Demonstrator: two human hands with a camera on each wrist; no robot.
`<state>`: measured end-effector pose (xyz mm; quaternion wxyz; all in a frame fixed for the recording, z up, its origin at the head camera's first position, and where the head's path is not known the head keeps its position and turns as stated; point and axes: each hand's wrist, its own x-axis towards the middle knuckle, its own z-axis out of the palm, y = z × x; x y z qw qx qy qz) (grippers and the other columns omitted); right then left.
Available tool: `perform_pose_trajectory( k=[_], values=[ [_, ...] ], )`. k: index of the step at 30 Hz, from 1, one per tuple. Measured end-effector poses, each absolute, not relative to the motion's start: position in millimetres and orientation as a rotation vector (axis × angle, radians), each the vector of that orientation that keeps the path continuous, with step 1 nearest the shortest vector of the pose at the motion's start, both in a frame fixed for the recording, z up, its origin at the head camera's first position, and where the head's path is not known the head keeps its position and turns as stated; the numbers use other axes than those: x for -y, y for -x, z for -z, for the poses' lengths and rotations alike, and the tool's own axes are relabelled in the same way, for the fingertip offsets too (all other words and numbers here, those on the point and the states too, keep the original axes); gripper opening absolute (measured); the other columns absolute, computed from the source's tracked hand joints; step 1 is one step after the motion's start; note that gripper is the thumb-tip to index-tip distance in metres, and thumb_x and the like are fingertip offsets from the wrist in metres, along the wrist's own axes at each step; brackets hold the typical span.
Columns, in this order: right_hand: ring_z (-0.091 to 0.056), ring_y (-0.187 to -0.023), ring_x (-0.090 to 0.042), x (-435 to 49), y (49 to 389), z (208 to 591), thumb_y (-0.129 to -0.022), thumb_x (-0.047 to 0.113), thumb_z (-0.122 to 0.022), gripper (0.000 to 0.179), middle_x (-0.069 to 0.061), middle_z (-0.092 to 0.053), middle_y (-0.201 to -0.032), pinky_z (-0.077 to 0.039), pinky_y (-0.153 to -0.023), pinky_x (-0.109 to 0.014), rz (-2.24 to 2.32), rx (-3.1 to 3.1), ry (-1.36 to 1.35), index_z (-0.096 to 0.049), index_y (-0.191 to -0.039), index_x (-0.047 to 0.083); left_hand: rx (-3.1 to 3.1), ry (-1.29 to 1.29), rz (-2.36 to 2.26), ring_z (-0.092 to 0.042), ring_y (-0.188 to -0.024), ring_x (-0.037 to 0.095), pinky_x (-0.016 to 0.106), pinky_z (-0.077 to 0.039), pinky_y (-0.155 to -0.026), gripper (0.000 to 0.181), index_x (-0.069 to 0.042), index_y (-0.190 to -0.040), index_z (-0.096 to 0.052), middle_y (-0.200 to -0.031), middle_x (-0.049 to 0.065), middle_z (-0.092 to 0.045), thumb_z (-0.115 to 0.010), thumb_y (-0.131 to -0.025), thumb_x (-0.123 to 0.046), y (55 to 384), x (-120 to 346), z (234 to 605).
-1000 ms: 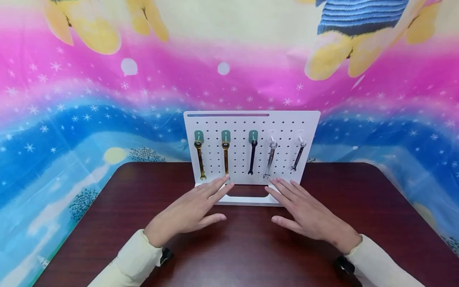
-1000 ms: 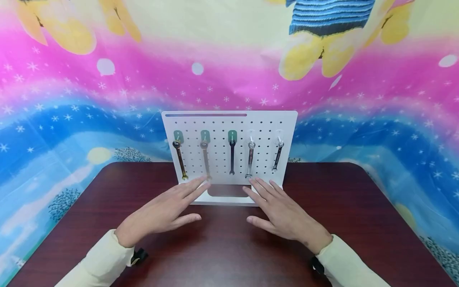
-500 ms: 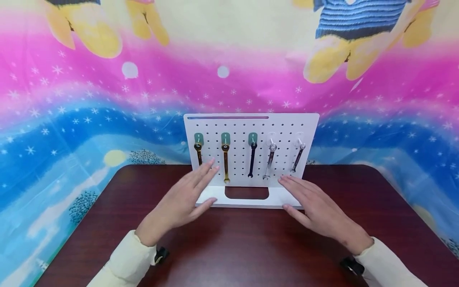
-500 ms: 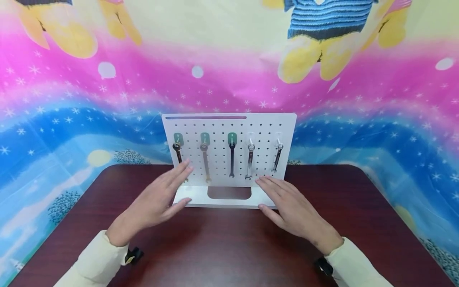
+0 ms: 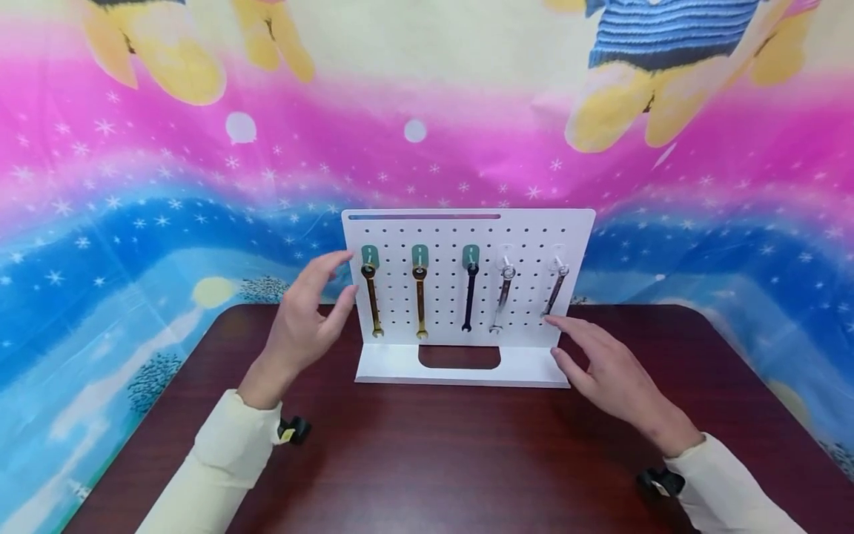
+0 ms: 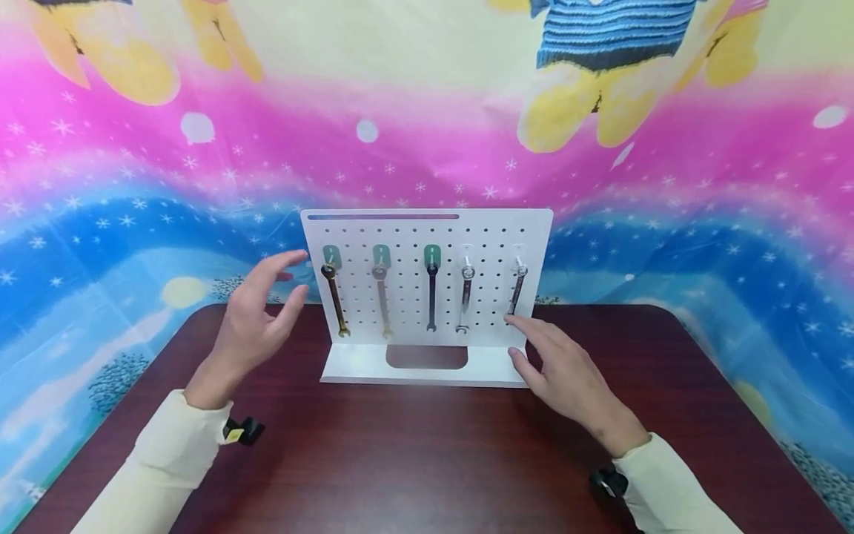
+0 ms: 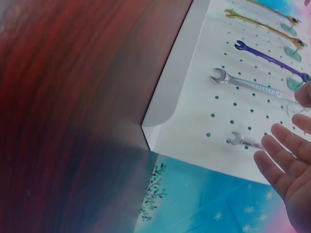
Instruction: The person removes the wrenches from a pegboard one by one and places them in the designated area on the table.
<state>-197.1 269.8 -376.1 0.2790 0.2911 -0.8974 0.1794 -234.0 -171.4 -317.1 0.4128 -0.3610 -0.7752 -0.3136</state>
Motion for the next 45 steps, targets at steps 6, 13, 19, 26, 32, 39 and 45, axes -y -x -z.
perform_pose_trajectory(
  k=[6,13,19,26,32,39,45],
  values=[
    [-0.056,-0.127,-0.026,-275,195,377,-0.089,0.006,-0.078,0.066,-0.008,-0.06,-0.141,-0.049,-0.098,-0.05,-0.552,2.432,-0.724,-0.053,-0.15,0.012,1.987,0.81,0.881,-0.057,-0.127,0.029,0.05,-0.055,-0.092,0.047,0.002,-0.143,-0.056,-0.142,0.015,-0.058,-0.067,-0.098,-0.004,249,179,310],
    [-0.056,-0.126,-0.026,-280,201,374,-0.099,0.011,-0.069,0.05,-0.008,-0.061,-0.139,-0.041,-0.107,-0.029,-0.636,2.407,-0.667,-0.056,-0.148,0.011,2.047,0.643,1.13,-0.06,-0.124,0.024,0.049,-0.054,-0.096,0.045,-0.007,-0.145,-0.058,-0.142,0.007,-0.059,-0.067,-0.101,-0.008,260,185,310],
    [-0.061,-0.116,-0.027,-283,207,370,-0.101,0.01,-0.066,0.046,-0.011,-0.064,-0.133,-0.046,-0.087,-0.021,-0.735,2.386,-0.578,-0.054,-0.145,0.007,2.086,0.545,1.282,-0.06,-0.126,0.023,0.047,-0.049,-0.102,0.044,-0.012,-0.147,-0.056,-0.142,0.004,-0.059,-0.064,-0.104,-0.015,270,187,307],
    [-0.062,-0.116,-0.032,-284,214,374,-0.105,0.019,-0.062,0.046,-0.016,-0.062,-0.133,-0.049,-0.09,-0.022,-0.884,2.449,-0.478,-0.047,-0.147,0.008,2.125,0.568,1.368,-0.058,-0.129,0.024,0.048,-0.048,-0.105,0.055,-0.016,-0.156,-0.045,-0.151,0.007,-0.05,-0.063,-0.105,-0.014,282,180,299],
    [-0.061,-0.118,-0.032,-284,222,375,-0.103,0.014,-0.064,0.044,-0.014,-0.062,-0.135,-0.041,-0.09,-0.01,-0.934,2.426,-0.468,-0.051,-0.145,0.004,2.106,0.577,1.453,-0.053,-0.134,0.034,0.055,-0.04,-0.111,0.068,-0.016,-0.163,-0.03,-0.158,0.013,-0.042,-0.063,-0.104,-0.009,292,167,295],
    [-0.063,-0.116,-0.031,-276,233,374,-0.102,0.007,-0.064,0.045,-0.012,-0.063,-0.136,-0.046,-0.09,-0.014,-1.022,2.4,-0.477,-0.052,-0.146,0.007,2.079,0.511,1.488,-0.061,-0.124,0.027,0.046,-0.051,-0.099,0.049,-0.017,-0.154,-0.049,-0.142,0.012,-0.054,-0.06,-0.106,-0.019,301,162,293],
    [-0.063,-0.117,-0.032,-271,235,376,-0.103,0.009,-0.063,0.047,-0.015,-0.062,-0.136,-0.042,-0.089,-0.008,-1.064,2.408,-0.494,-0.049,-0.148,0.005,2.019,0.464,1.566,-0.068,-0.109,0.022,0.049,-0.055,-0.091,0.034,-0.016,-0.14,-0.065,-0.12,0.008,-0.064,-0.058,-0.108,-0.022,308,164,293]
  ],
)
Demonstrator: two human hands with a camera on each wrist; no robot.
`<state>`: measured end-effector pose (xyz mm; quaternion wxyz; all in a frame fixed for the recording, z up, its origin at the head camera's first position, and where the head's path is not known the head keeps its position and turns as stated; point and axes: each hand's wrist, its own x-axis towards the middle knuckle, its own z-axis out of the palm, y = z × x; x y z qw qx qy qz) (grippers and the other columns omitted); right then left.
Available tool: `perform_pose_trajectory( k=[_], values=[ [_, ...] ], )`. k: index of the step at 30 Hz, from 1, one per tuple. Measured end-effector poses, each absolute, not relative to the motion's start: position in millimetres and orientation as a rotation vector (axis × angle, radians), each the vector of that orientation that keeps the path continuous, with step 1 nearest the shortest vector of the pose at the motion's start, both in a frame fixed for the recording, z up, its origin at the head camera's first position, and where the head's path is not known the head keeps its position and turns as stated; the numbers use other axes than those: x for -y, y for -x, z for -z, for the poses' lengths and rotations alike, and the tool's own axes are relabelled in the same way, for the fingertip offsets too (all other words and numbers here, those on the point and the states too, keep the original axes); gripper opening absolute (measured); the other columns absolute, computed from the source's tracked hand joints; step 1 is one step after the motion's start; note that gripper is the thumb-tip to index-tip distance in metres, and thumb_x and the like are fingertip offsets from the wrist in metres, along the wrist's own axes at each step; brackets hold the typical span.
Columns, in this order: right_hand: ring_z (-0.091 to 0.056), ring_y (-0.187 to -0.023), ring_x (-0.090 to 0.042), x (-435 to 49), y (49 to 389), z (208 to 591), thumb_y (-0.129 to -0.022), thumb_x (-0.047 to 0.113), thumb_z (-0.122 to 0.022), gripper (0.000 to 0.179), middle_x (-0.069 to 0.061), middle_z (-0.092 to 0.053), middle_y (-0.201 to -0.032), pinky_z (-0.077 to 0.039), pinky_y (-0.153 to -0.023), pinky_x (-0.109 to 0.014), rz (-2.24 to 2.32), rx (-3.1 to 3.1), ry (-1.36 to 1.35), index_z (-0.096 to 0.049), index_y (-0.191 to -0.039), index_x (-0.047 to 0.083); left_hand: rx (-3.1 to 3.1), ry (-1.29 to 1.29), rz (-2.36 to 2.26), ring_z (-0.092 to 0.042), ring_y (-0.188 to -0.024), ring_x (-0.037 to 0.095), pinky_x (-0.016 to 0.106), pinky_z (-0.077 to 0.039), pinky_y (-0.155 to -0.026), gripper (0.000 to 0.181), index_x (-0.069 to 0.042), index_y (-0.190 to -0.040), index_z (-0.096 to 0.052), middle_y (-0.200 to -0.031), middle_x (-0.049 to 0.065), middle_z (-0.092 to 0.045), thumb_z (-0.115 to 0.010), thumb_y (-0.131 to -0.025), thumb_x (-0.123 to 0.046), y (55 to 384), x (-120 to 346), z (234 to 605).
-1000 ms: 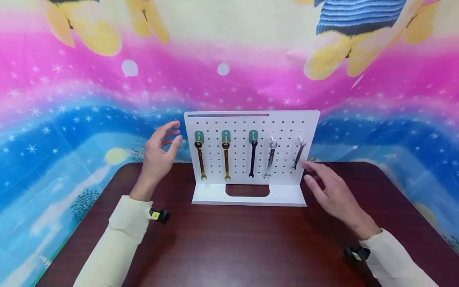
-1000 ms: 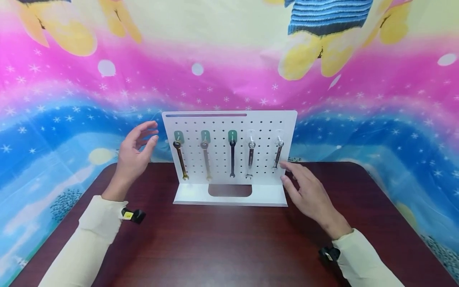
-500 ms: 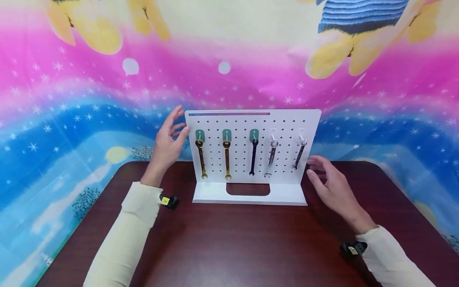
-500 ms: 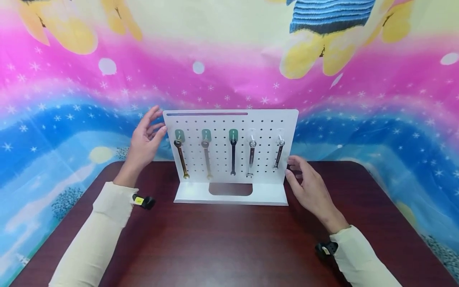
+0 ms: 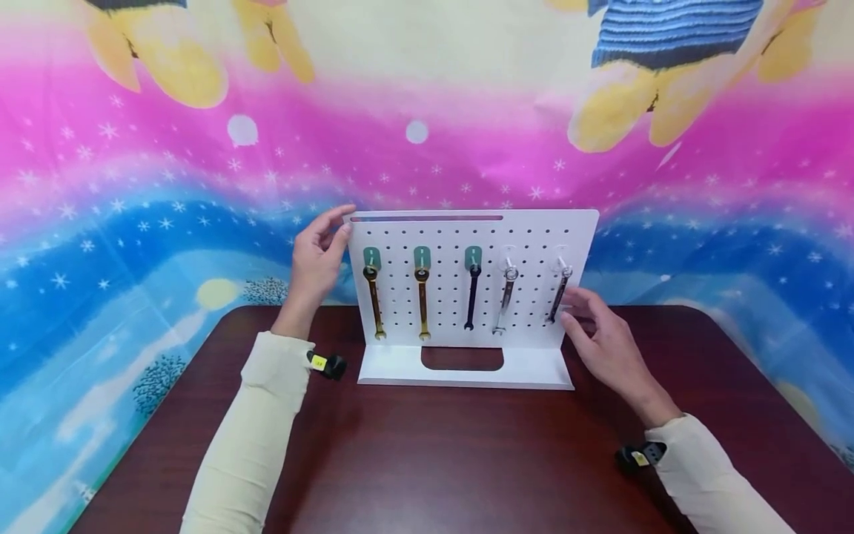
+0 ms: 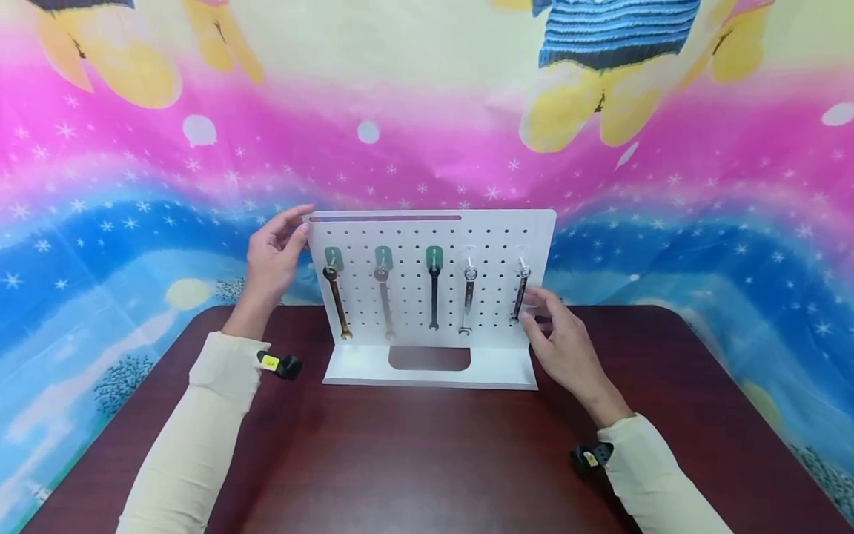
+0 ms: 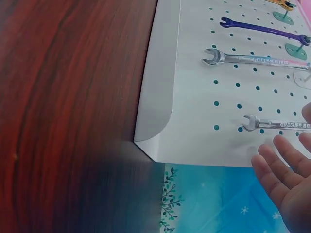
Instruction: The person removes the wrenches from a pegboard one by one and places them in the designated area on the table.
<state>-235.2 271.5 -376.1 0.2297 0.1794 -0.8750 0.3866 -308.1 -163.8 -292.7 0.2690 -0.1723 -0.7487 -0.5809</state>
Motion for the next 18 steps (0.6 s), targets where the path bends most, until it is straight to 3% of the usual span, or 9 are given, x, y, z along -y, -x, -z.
perform_pose_trajectory(
  k=[11,18],
  values=[
    [-0.063,-0.115,-0.032,-275,243,379,-0.105,0.017,-0.063,0.048,-0.017,-0.064,-0.128,-0.046,-0.089,-0.014,-1.069,2.449,-0.481,-0.048,-0.149,0.004,1.998,0.405,1.563,-0.068,-0.098,0.02,0.043,-0.055,-0.09,0.029,-0.019,-0.132,-0.072,-0.119,0.009,-0.068,-0.061,-0.105,-0.014,311,164,293],
    [-0.064,-0.109,-0.027,-273,247,384,-0.105,0.014,-0.063,0.041,-0.018,-0.067,-0.122,-0.044,-0.089,-0.01,-1.121,2.394,-0.51,-0.053,-0.142,0.001,1.985,0.42,1.55,-0.068,-0.094,0.019,0.038,-0.056,-0.085,0.029,-0.017,-0.132,-0.072,-0.116,0.012,-0.069,-0.061,-0.106,-0.014,313,164,294]
  ],
)
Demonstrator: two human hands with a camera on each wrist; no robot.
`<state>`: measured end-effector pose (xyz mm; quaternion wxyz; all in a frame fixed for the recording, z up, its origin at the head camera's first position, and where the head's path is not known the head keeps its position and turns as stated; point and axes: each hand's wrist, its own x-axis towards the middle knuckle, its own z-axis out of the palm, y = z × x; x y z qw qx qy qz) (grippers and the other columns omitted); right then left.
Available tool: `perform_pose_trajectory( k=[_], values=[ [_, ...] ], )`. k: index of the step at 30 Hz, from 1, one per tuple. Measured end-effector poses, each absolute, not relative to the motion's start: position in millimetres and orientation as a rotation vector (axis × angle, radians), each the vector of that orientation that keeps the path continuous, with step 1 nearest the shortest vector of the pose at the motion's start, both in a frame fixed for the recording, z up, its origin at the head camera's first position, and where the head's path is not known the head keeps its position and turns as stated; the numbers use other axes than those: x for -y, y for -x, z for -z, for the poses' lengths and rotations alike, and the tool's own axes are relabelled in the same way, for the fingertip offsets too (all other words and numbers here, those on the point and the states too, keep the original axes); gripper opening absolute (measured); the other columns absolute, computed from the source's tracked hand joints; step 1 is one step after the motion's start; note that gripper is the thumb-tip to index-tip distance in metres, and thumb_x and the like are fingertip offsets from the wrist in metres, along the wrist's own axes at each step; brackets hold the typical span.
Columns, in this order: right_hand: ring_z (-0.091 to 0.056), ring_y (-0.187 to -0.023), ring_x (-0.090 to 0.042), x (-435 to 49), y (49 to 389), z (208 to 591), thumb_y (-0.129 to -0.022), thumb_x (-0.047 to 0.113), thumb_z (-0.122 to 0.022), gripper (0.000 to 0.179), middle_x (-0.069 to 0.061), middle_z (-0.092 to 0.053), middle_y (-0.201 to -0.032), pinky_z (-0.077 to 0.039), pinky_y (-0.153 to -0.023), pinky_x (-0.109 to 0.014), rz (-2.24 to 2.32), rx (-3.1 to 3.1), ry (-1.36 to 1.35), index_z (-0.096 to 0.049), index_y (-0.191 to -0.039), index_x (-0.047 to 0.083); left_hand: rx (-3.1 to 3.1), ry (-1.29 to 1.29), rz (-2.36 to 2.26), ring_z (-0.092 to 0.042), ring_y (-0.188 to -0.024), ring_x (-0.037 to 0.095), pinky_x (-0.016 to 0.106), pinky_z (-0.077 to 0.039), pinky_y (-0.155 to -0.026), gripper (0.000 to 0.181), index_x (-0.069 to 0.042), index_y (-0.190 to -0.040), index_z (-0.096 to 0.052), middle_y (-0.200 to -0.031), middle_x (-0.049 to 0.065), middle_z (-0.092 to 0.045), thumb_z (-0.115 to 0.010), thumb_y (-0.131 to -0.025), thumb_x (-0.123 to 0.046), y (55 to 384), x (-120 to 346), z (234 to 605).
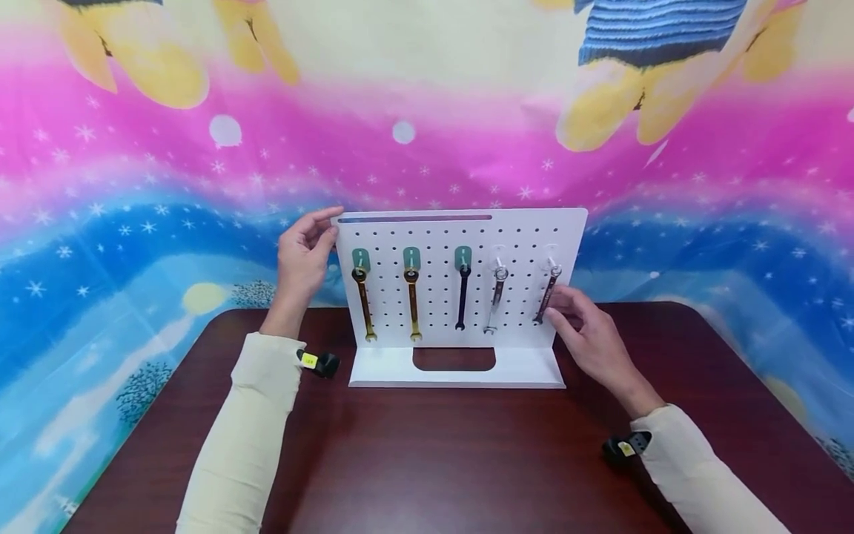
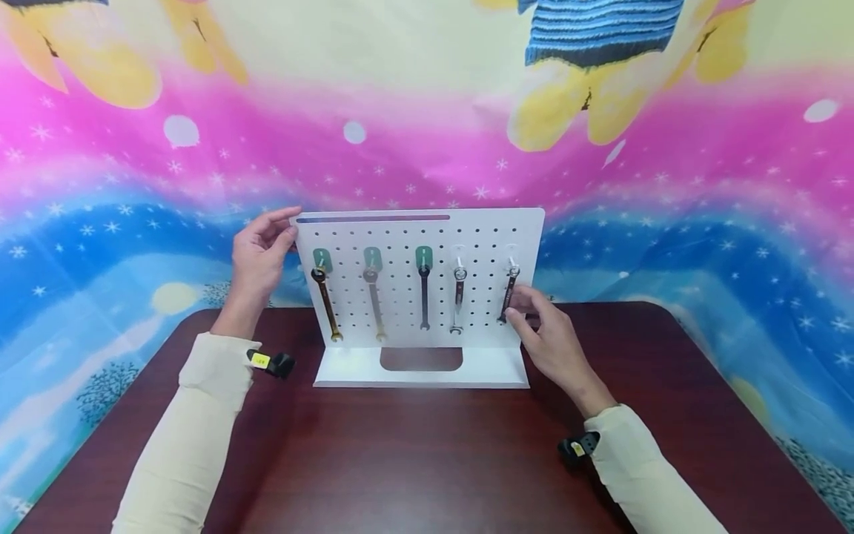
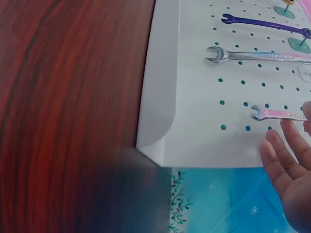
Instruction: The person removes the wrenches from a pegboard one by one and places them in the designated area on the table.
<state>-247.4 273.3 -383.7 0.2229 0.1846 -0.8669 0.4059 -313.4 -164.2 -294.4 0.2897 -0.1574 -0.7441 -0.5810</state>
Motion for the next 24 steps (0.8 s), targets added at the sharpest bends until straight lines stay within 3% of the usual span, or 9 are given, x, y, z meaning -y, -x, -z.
perform_pose_trajectory(
  k=[6,8,14,16,24],
  values=[
    [-0.063,-0.101,-0.01,-267,245,377,-0.104,0.009,-0.063,0.034,-0.02,-0.069,-0.116,-0.046,-0.088,-0.011,-1.283,2.362,-0.508,-0.056,-0.136,-0.003,1.976,0.439,1.554,-0.068,-0.092,0.019,0.035,-0.056,-0.083,0.029,-0.014,-0.132,-0.072,-0.114,0.012,-0.07,-0.061,-0.105,-0.013,312,164,291],
    [-0.064,-0.098,-0.011,-265,244,376,-0.104,0.009,-0.063,0.033,-0.019,-0.069,-0.111,-0.048,-0.085,-0.013,-1.321,2.38,-0.497,-0.057,-0.133,-0.004,1.988,0.424,1.55,-0.068,-0.094,0.02,0.031,-0.056,-0.082,0.029,-0.012,-0.132,-0.071,-0.115,0.013,-0.069,-0.061,-0.105,-0.012,308,163,289],
    [-0.07,-0.09,-0.017,-261,242,375,-0.103,0.006,-0.064,0.026,-0.023,-0.065,-0.123,-0.059,-0.075,-0.026,-1.513,2.341,-0.525,-0.058,-0.124,-0.008,1.985,0.445,1.581,-0.068,-0.092,0.021,0.037,-0.056,-0.083,0.029,-0.014,-0.132,-0.071,-0.112,0.013,-0.069,-0.062,-0.105,-0.014,315,167,294],
    [-0.071,-0.088,-0.016,-260,242,374,-0.103,0.005,-0.063,0.028,-0.026,-0.062,-0.125,-0.061,-0.073,-0.031,-1.586,2.305,-0.543,-0.056,-0.125,-0.01,1.992,0.453,1.583,-0.068,-0.091,0.02,0.035,-0.056,-0.082,0.028,-0.015,-0.132,-0.072,-0.111,0.012,-0.07,-0.062,-0.105,-0.015,315,167,292],
    [-0.072,-0.082,-0.02,-258,237,370,-0.104,0.004,-0.062,0.047,-0.035,-0.056,-0.104,-0.062,-0.071,-0.036,-1.751,2.255,-0.521,-0.041,-0.145,-0.007,2.028,0.445,1.58,-0.068,-0.092,0.02,0.031,-0.055,-0.081,0.029,-0.016,-0.133,-0.07,-0.113,0.012,-0.07,-0.06,-0.106,-0.015,313,169,290]
  ],
)
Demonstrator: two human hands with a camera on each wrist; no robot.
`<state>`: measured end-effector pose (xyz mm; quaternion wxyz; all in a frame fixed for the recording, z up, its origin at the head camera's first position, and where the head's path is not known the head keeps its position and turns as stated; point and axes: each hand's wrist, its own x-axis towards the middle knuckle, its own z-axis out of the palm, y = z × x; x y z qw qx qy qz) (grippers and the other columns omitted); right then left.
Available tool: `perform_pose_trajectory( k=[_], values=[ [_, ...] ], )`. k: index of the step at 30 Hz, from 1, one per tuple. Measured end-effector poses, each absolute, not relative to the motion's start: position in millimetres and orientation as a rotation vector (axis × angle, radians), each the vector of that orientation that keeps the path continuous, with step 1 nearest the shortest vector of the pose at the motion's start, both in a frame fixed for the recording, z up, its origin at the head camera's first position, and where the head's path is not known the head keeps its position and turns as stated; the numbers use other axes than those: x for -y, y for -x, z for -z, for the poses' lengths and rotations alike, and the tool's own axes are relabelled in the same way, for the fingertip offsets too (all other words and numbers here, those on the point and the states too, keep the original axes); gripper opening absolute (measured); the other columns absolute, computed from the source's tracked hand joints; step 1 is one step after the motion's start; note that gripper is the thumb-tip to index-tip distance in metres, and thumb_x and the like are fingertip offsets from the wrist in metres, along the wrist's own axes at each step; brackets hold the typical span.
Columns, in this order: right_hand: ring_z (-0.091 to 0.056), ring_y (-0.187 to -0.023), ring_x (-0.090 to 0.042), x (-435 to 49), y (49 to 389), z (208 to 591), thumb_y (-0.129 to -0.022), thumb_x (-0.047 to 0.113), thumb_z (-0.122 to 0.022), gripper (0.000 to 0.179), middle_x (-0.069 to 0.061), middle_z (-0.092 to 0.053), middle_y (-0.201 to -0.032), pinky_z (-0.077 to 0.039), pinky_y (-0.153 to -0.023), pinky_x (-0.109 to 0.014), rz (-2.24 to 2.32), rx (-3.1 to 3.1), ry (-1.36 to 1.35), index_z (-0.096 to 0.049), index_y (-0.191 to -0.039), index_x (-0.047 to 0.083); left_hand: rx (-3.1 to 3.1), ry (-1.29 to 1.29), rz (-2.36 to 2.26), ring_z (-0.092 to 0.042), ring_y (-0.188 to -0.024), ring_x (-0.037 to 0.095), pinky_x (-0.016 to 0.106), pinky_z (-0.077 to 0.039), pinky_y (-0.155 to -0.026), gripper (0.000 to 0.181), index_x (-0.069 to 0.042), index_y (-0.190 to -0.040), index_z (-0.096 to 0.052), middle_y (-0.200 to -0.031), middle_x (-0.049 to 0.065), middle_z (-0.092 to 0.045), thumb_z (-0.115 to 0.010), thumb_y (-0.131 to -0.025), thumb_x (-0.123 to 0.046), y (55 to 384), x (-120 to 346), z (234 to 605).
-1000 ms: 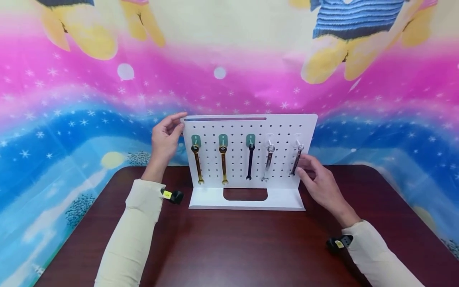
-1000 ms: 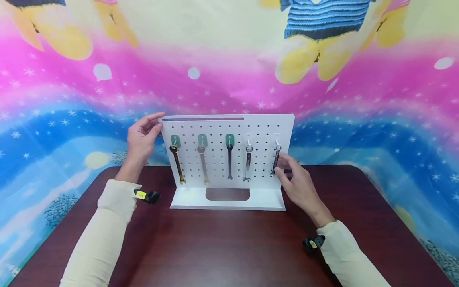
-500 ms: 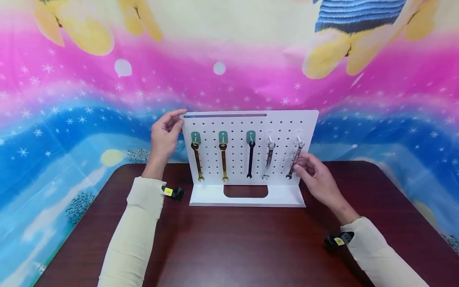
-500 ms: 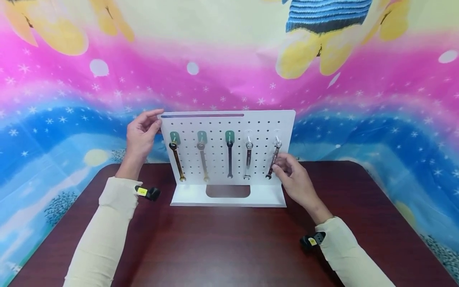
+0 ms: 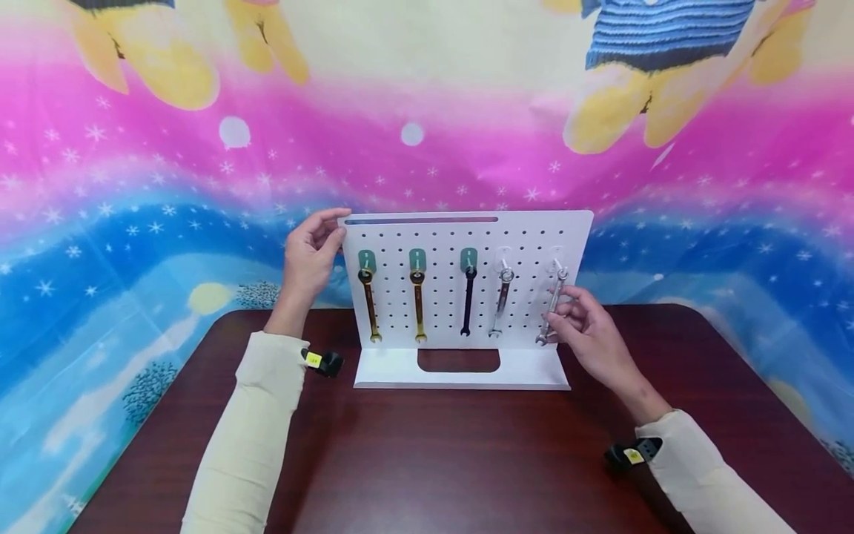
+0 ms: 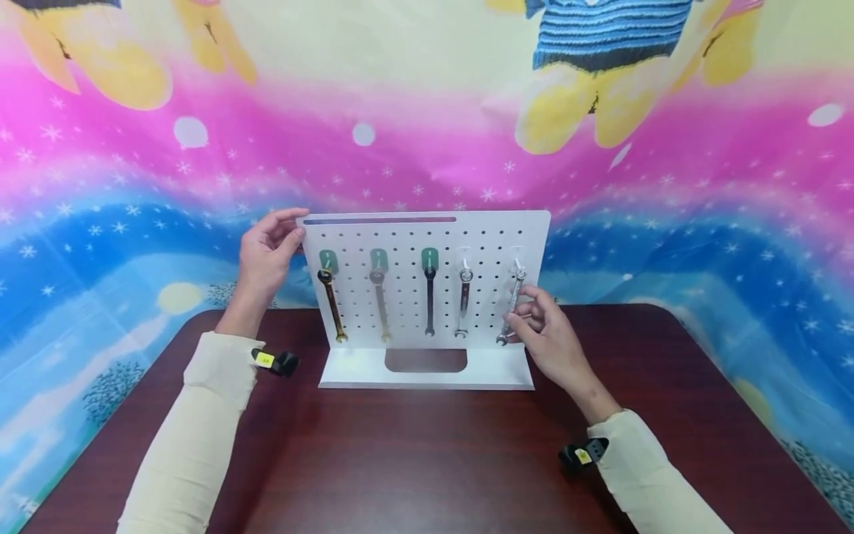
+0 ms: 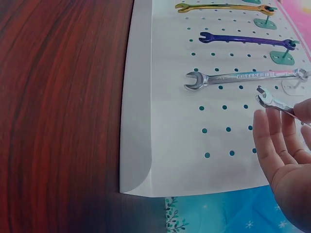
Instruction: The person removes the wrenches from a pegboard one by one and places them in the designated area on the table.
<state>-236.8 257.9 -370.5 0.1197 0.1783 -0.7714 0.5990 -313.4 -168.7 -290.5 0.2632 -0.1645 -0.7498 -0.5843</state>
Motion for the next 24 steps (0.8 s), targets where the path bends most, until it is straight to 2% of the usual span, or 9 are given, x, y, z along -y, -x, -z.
perform_pose_trajectory(
  k=[6,11,19,24],
  values=[
    [-0.071,-0.083,-0.019,-258.8,235.1,370.7,-0.103,0.003,-0.062,0.057,-0.034,-0.058,-0.102,-0.061,-0.071,-0.032,-1.715,2.244,-0.501,-0.034,-0.153,0.0,2.019,0.459,1.593,-0.068,-0.093,0.02,0.036,-0.056,-0.083,0.03,-0.015,-0.134,-0.069,-0.115,0.013,-0.07,-0.061,-0.106,-0.016,314.6,168.5,291.1],
    [-0.071,-0.084,-0.019,-257.0,236.0,369.1,-0.103,0.005,-0.063,0.059,-0.025,-0.058,-0.099,-0.061,-0.071,-0.032,-1.736,2.233,-0.486,-0.034,-0.155,0.003,2.011,0.472,1.597,-0.068,-0.094,0.021,0.042,-0.055,-0.085,0.03,-0.015,-0.135,-0.069,-0.114,0.014,-0.07,-0.06,-0.106,-0.015,315.9,169.2,291.3],
    [-0.07,-0.087,-0.019,-253.0,234.7,365.5,-0.102,0.001,-0.063,0.059,-0.017,-0.059,-0.096,-0.061,-0.067,-0.032,-1.882,2.172,-0.477,-0.038,-0.155,0.004,2.037,0.489,1.575,-0.065,-0.094,0.023,0.038,-0.054,-0.084,0.031,-0.016,-0.138,-0.065,-0.115,0.014,-0.067,-0.055,-0.108,-0.014,314.3,171.9,295.0],
    [-0.067,-0.079,-0.021,-257.6,231.4,361.6,-0.101,-0.001,-0.062,0.056,-0.015,-0.062,-0.095,-0.061,-0.065,-0.032,-1.933,2.139,-0.482,-0.043,-0.153,0.004,2.027,0.516,1.57,-0.064,-0.091,0.023,0.032,-0.053,-0.08,0.031,-0.015,-0.138,-0.065,-0.112,0.015,-0.067,-0.055,-0.108,-0.014,315.7,169.6,295.1]
  ],
)
